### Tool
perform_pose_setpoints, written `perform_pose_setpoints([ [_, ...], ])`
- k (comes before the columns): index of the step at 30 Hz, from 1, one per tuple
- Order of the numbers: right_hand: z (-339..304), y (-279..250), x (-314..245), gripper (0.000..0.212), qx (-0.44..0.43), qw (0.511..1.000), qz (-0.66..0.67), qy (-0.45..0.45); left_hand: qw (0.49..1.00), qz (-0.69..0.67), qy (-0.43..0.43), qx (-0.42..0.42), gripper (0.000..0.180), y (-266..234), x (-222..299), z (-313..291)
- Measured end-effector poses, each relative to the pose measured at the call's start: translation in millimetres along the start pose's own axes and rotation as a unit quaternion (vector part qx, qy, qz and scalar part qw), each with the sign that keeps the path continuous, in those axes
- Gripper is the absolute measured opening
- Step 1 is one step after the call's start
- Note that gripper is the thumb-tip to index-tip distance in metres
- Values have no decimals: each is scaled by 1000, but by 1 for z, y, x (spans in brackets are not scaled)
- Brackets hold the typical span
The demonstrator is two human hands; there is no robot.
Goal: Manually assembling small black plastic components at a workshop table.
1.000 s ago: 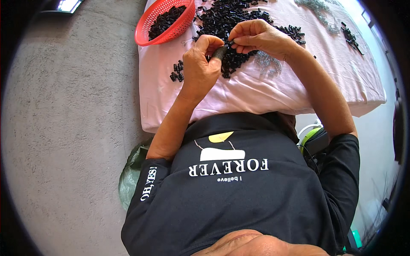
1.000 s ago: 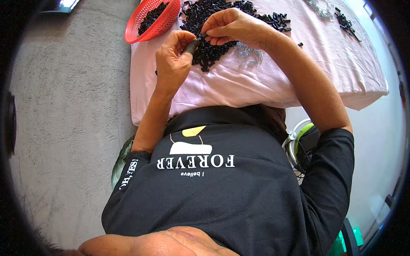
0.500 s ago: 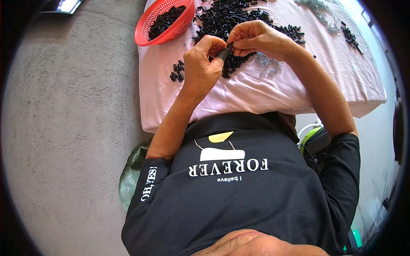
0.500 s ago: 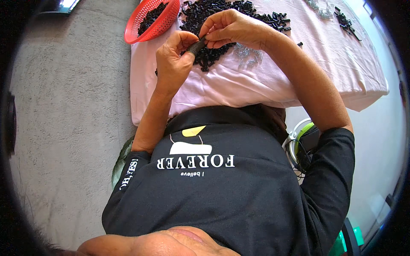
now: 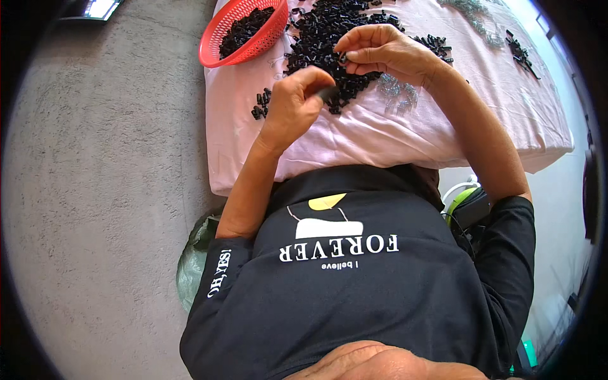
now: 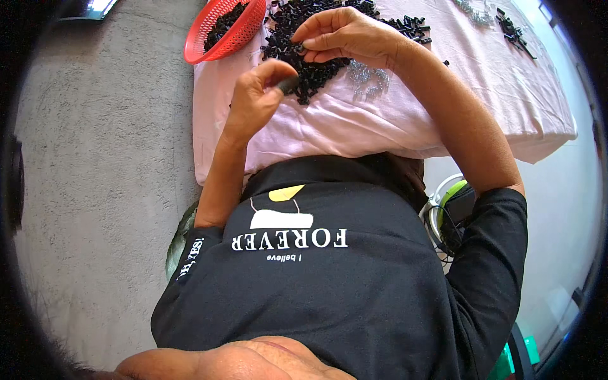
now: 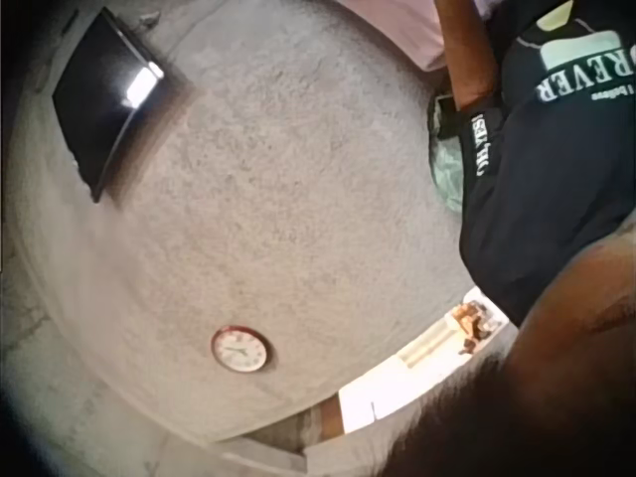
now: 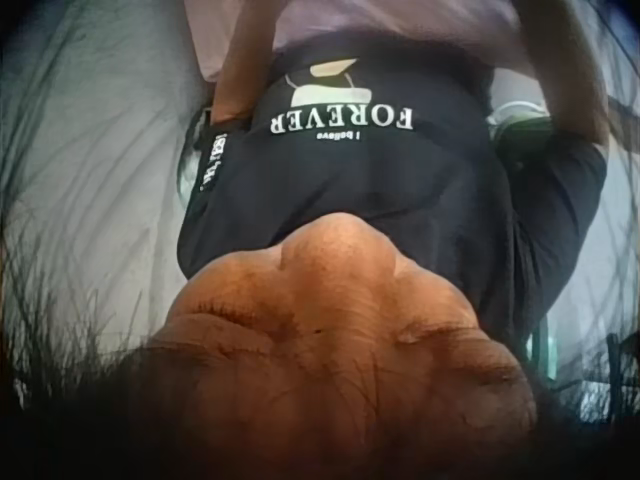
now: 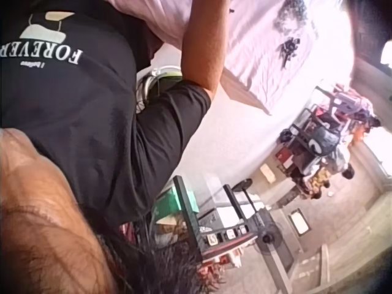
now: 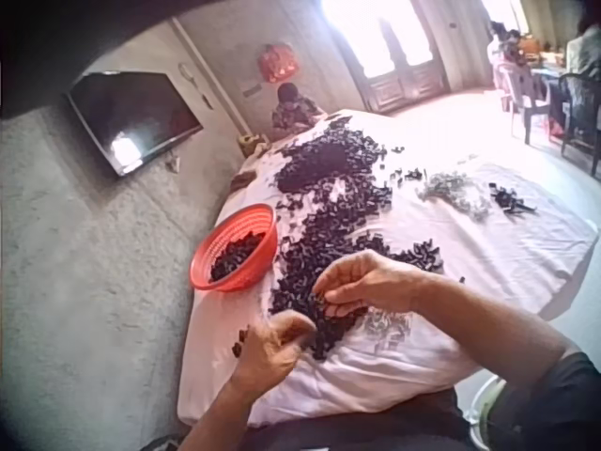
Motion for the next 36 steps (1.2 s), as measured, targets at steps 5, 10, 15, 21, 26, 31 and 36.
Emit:
perform_pose_setpoints([
  [5,1,-14,3,15,13,1000,5,4,988,142,52,-43,16,5,5,-15],
  [10,0,-7,1,15,-1,1000,1,3,986,148,68,-39,19,9,10,-19],
  [15,1,-3,1,18,-6,1000,0,4,977,194,75,-36,19,14,8,-22],
  [21,1,-4,4,17,-10,1000,-11,8,952,285,115,-15,16,23,21,-26],
  [26,1,-3,4,17,-10,1000,-14,9,948,294,124,-9,22,29,25,-32],
  [31,0,-2,2,18,-11,1000,-13,13,958,256,130,-5,30,22,32,-32],
  [36,-1,-2,3,15,-7,1000,-22,17,987,133,71,61,31,-5,33,-22],
])
Point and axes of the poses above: each hand's wrist, its own z-axis towards the middle knuckle, its own y-axis out of the palm, x = y × z, the point moved 6 cm from there along z, towards the middle knuckle, and after that the axes turned 8 degrees about z, right-handed, at the moved point
